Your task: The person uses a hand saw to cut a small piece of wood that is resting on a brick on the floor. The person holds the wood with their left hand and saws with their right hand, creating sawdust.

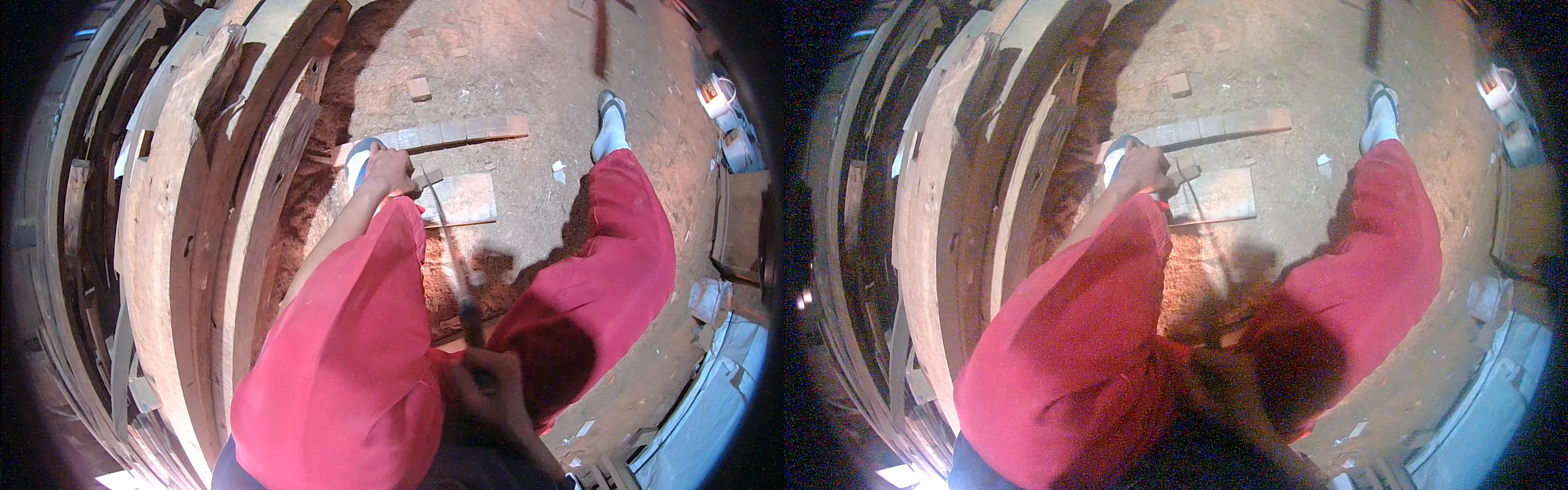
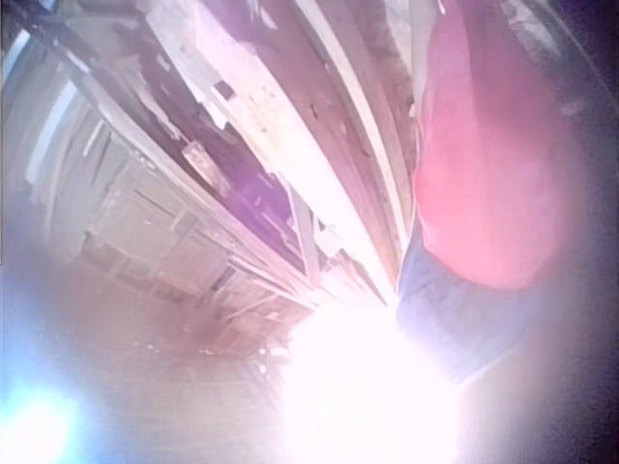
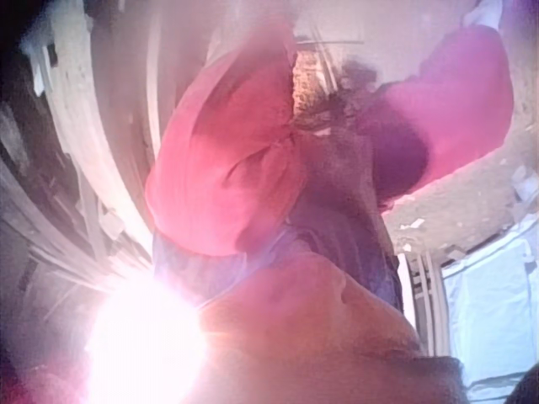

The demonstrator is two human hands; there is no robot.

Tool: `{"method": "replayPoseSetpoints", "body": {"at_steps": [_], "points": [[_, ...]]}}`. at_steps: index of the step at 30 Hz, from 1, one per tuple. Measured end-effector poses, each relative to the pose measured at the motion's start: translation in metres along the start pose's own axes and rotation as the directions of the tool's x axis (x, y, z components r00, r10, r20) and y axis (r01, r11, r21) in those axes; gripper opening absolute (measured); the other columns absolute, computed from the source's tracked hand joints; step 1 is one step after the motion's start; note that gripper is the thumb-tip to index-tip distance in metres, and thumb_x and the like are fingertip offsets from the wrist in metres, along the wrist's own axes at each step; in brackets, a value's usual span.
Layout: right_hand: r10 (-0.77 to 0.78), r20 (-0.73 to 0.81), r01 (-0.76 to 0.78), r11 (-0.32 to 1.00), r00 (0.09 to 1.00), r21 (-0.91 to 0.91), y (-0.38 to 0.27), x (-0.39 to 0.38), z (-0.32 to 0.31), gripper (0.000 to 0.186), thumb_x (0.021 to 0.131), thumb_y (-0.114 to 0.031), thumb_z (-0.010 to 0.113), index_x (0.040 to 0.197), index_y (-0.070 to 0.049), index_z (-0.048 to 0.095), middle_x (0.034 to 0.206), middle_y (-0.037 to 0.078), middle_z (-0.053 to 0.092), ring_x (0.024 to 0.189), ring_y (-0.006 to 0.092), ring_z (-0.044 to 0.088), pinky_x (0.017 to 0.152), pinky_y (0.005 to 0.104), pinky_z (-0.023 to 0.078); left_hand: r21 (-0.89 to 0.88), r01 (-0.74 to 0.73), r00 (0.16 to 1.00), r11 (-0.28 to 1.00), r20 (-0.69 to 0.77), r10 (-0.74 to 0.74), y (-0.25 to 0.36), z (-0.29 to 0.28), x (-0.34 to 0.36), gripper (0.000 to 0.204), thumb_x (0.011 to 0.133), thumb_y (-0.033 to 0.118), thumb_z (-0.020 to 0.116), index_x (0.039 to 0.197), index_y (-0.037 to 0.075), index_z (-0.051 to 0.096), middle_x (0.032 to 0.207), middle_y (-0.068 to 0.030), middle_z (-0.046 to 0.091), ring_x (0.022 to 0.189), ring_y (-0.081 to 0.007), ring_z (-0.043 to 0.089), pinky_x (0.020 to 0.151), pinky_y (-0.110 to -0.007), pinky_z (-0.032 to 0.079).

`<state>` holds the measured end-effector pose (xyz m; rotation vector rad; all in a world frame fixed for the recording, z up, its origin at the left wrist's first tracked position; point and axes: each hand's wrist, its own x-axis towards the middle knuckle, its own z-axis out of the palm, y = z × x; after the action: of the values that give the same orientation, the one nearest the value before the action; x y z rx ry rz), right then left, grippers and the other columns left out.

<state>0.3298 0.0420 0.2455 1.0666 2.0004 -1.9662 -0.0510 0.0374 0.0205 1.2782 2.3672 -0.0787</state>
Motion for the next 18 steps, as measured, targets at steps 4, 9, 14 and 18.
{"method": "replayPoseSetpoints", "body": {"at_steps": [4, 9, 14, 18], "points": [[-0.040, -0.338, 0.095, 0.984, 0.940, 0.149, 0.013, -0.009, 0.011, 0.019, 0.093, -0.006, 0.069, 0.079, 0.001, 0.059, 0.061, -0.003, 0.047, 0.062, 0.0038, 0.043, 0.053, 0.0285, 0.034, 0.025, 0.007, 0.999, 1.000, 0.051, -0.008, 0.007, -0.005, 0.002, 0.037, 0.066, 0.044, 0.084, 0.089, 0.014, 0.081, 0.091, -0.0155, 0.077, 0.096, -0.0293, 0.073, 0.108, -0.042, 0.035], [-0.161, -0.087, 0.166, 0.984, 0.983, 0.061, 0.033, 0.043, 0.012, 0.020, 0.095, -0.006, 0.067, 0.078, 0.000, 0.057, 0.063, -0.001, 0.047, 0.062, 0.0038, 0.043, 0.053, 0.0282, 0.034, 0.021, 0.017, 0.999, 1.000, 0.027, -0.018, 0.000, 0.001, 0.007, 0.035, 0.065, 0.044, 0.085, 0.087, 0.016, 0.082, 0.091, -0.0148, 0.077, 0.096, -0.0297, 0.073, 0.108, -0.043, 0.035], [-0.182, -0.044, 0.183, 0.983, 0.982, 0.021, 0.046, 0.045, 0.023, 0.023, 0.094, -0.006, 0.067, 0.076, -0.001, 0.055, 0.063, -0.002, 0.044, 0.062, 0.0037, 0.041, 0.053, 0.0276, 0.033, 0.021, -0.017, 0.998, 1.000, 0.066, 0.015, 0.007, -0.007, 0.002, 0.036, 0.065, 0.045, 0.085, 0.085, 0.015, 0.081, 0.091, -0.0154, 0.077, 0.095, -0.0304, 0.073, 0.107, -0.044, 0.037], [-0.064, -0.046, 0.066, 0.996, 0.997, 0.056, 0.004, 0.004, 0.001, 0.023, 0.092, -0.005, 0.069, 0.075, 0.000, 0.054, 0.064, -0.002, 0.045, 0.064, 0.0034, 0.042, 0.054, 0.0274, 0.033, 0.011, -0.011, 1.000, 1.000, -0.007, 0.012, -0.002, 0.001, -0.003, 0.036, 0.064, 0.044, 0.085, 0.082, 0.013, 0.081, 0.090, -0.0161, 0.077, 0.095, -0.0311, 0.073, 0.108, -0.044, 0.037]]}}
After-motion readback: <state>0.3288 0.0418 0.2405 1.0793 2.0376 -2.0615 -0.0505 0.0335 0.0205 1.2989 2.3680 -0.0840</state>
